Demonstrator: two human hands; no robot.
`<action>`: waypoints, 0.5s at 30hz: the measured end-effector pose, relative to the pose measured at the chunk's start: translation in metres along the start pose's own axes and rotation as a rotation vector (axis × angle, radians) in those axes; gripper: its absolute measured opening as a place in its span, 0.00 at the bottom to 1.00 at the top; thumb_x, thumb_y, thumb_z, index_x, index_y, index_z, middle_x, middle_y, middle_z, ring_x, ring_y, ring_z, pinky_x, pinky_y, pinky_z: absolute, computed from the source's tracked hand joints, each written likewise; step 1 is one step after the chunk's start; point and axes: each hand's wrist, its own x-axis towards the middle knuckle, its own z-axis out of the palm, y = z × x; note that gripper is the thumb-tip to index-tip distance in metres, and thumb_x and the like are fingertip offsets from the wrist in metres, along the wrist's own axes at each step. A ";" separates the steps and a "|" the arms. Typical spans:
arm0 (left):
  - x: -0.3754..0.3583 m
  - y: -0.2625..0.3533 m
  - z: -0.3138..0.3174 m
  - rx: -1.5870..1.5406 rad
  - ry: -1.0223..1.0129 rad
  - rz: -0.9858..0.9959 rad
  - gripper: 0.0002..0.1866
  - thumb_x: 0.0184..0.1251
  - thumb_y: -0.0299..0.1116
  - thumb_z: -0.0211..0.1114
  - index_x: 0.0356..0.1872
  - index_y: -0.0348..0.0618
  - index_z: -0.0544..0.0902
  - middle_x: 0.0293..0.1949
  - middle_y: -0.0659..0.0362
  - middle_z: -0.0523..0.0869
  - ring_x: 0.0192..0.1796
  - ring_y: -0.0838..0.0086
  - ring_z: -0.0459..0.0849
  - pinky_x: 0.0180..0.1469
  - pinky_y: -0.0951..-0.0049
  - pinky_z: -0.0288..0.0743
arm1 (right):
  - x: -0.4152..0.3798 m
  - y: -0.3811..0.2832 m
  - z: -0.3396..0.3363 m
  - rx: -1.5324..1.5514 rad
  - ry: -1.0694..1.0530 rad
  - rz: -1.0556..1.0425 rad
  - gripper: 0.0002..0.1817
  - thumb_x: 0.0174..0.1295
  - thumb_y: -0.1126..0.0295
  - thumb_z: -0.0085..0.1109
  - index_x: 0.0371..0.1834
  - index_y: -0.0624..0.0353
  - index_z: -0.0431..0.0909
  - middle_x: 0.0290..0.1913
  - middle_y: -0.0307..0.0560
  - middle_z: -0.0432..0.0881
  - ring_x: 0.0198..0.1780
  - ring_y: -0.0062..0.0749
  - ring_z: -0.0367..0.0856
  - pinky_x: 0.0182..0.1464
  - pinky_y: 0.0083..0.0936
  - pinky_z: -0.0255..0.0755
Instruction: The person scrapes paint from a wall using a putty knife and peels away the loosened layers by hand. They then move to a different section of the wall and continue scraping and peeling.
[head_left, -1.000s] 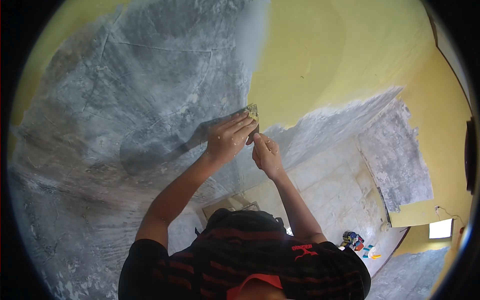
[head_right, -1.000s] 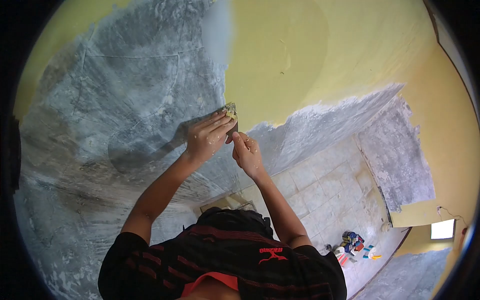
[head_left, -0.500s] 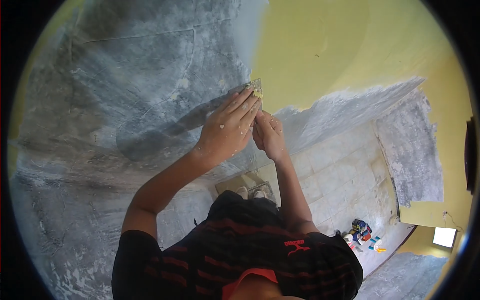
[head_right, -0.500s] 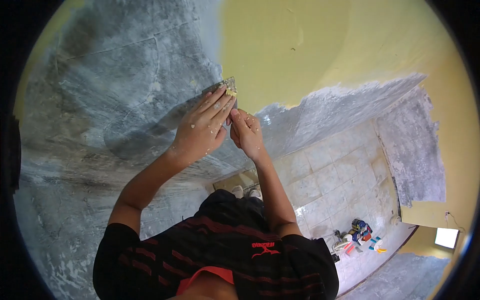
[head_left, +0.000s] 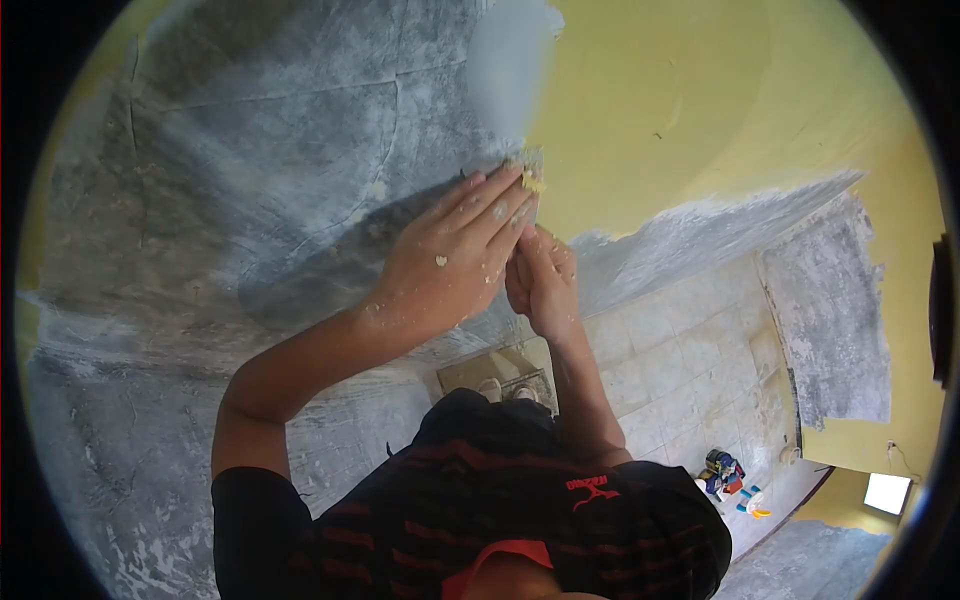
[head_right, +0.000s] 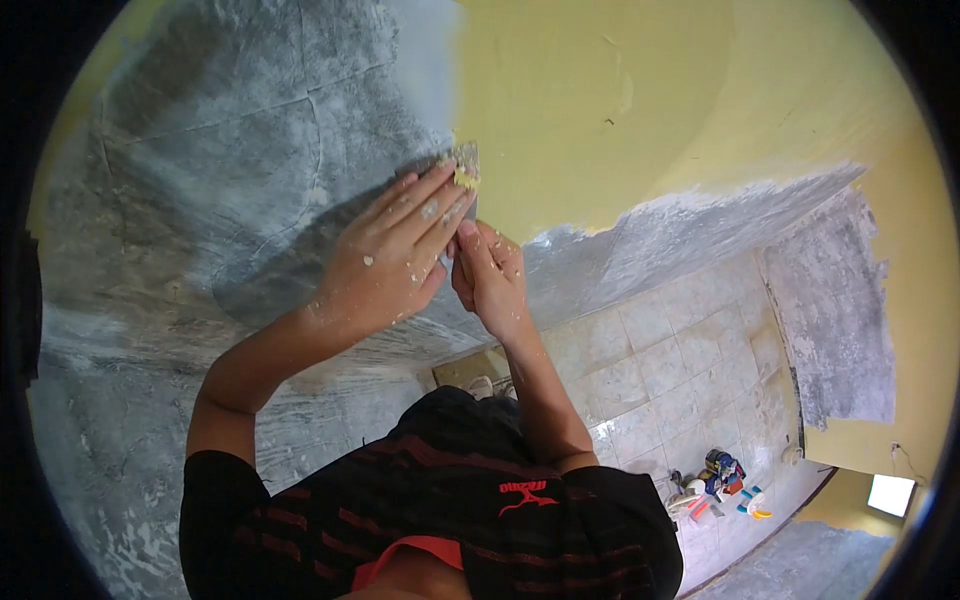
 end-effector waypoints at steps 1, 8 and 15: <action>-0.001 0.001 0.004 -0.036 -0.042 -0.009 0.36 0.59 0.30 0.70 0.72 0.36 0.78 0.75 0.50 0.77 0.83 0.60 0.67 0.85 0.56 0.57 | -0.001 0.000 -0.005 -0.005 -0.003 -0.009 0.22 0.87 0.55 0.46 0.36 0.57 0.76 0.14 0.27 0.62 0.12 0.12 0.56 0.14 0.18 0.48; 0.010 0.001 -0.008 0.014 -0.003 -0.026 0.37 0.57 0.30 0.70 0.72 0.35 0.78 0.76 0.50 0.76 0.83 0.60 0.66 0.85 0.56 0.57 | 0.013 -0.036 0.000 -0.098 -0.035 0.015 0.21 0.87 0.55 0.47 0.36 0.57 0.76 0.14 0.27 0.62 0.12 0.13 0.56 0.14 0.18 0.48; 0.012 0.002 -0.020 0.005 0.060 -0.003 0.34 0.58 0.28 0.70 0.70 0.34 0.79 0.72 0.49 0.79 0.80 0.58 0.71 0.84 0.56 0.62 | -0.008 -0.039 0.018 0.009 0.026 0.067 0.22 0.87 0.54 0.45 0.35 0.56 0.75 0.13 0.28 0.61 0.11 0.14 0.55 0.12 0.19 0.46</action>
